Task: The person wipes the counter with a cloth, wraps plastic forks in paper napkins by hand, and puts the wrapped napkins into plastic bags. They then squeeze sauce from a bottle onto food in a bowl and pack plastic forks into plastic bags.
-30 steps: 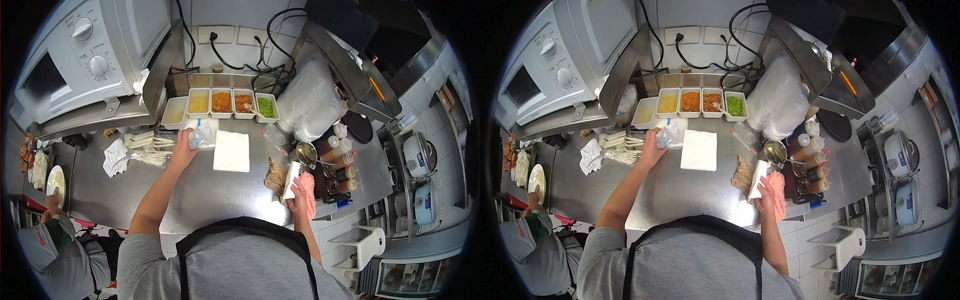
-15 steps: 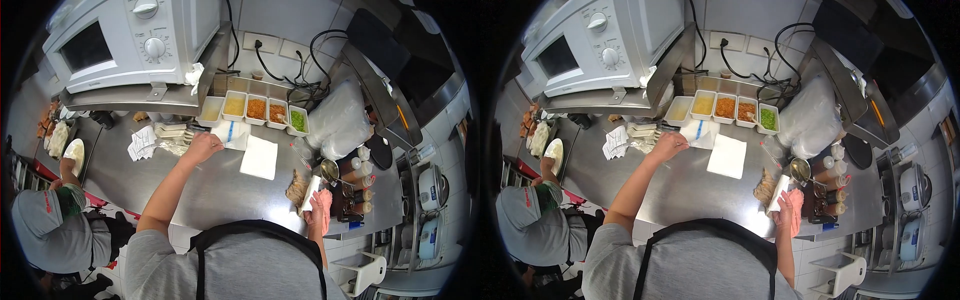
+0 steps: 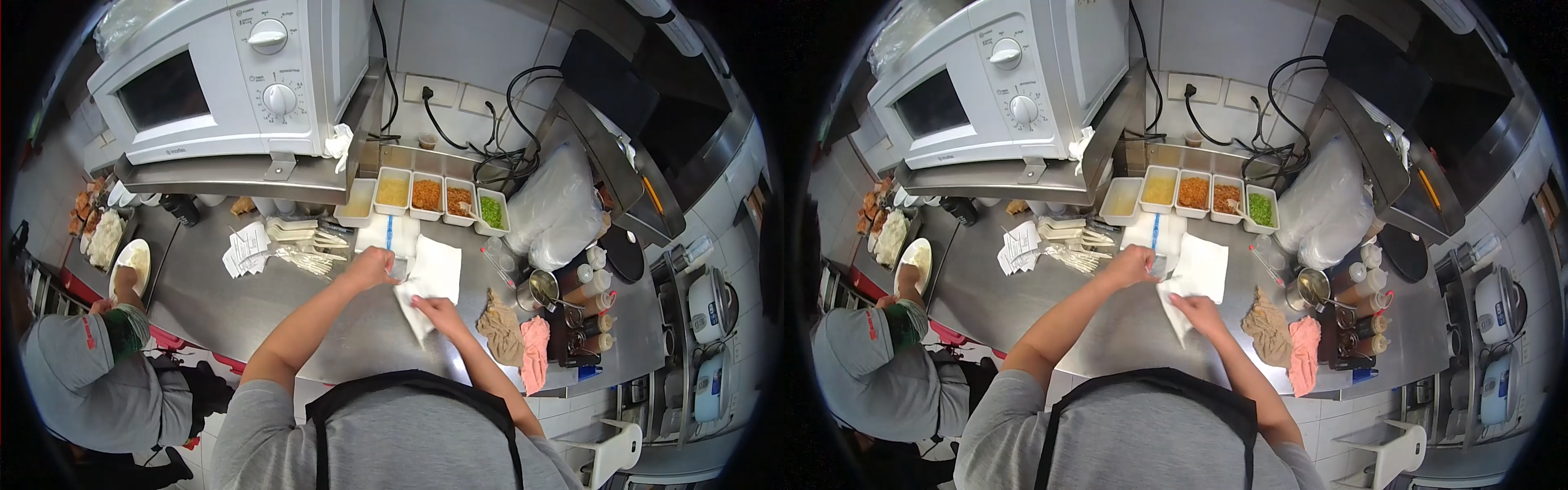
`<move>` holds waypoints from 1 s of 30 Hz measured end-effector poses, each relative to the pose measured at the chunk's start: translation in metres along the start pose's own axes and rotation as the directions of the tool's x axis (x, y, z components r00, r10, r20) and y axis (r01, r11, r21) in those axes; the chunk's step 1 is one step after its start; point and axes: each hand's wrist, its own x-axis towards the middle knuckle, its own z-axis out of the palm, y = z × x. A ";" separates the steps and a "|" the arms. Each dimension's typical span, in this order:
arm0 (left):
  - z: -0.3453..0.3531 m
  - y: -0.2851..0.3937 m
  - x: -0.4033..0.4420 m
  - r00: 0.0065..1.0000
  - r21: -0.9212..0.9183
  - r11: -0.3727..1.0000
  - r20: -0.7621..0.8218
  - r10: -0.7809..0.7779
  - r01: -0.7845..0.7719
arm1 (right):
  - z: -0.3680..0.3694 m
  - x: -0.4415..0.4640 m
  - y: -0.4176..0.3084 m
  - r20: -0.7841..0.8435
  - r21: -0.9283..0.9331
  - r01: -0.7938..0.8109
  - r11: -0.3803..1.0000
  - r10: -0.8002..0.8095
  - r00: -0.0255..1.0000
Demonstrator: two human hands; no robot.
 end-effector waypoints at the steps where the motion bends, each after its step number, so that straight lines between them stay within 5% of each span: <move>1: 0.003 -0.003 0.000 1.000 0.006 1.000 0.008 0.030 -0.030 | 0.014 0.017 -0.002 -0.025 0.009 0.010 1.000 -0.010 1.000; 4: 0.006 -0.015 0.001 0.992 -0.016 0.993 0.048 0.117 -0.116 | 0.034 0.052 -0.025 -0.010 -0.080 -0.149 0.986 0.149 0.989; 7: -0.012 -0.026 0.008 0.969 -0.089 0.991 0.219 0.116 -0.099 | 0.056 0.072 -0.003 -0.090 0.075 -0.058 0.996 0.064 0.994; 12: -0.040 -0.052 0.032 0.973 -0.378 0.926 0.207 0.107 -0.022 | 0.065 0.050 0.004 -0.142 0.311 -0.041 0.950 0.089 0.986; 15: -0.051 -0.052 0.047 0.993 -0.061 0.996 -0.092 -0.072 0.066 | 0.058 0.027 0.000 -0.115 0.279 -0.057 0.959 0.093 0.989; 18: -0.033 -0.042 0.050 0.854 0.308 0.948 -0.467 0.228 -0.085 | 0.060 0.006 0.004 -0.081 0.307 -0.079 0.948 0.109 0.991; 21: -0.019 0.002 0.026 0.755 0.398 0.915 -0.577 0.311 -0.072 | 0.056 -0.010 -0.014 -0.081 0.338 -0.115 0.934 0.151 0.985; 22: -0.006 0.005 0.016 0.723 0.351 0.910 -0.568 0.392 -0.218 | 0.057 -0.011 -0.009 -0.091 0.314 -0.109 0.943 0.144 0.985; 25: 0.032 -0.012 -0.006 0.894 0.199 0.878 -0.014 0.448 -0.436 | 0.055 -0.013 0.002 -0.089 0.257 -0.114 0.960 0.141 0.986; 28: 0.062 -0.037 -0.006 0.982 0.213 0.964 -0.059 0.178 -0.162 | 0.049 -0.025 -0.011 -0.012 0.191 -0.141 0.972 0.146 0.989; 30: 0.055 -0.045 -0.001 0.975 0.271 0.949 -0.105 0.197 -0.162 | 0.042 -0.035 -0.021 0.039 0.100 -0.106 0.989 0.102 0.994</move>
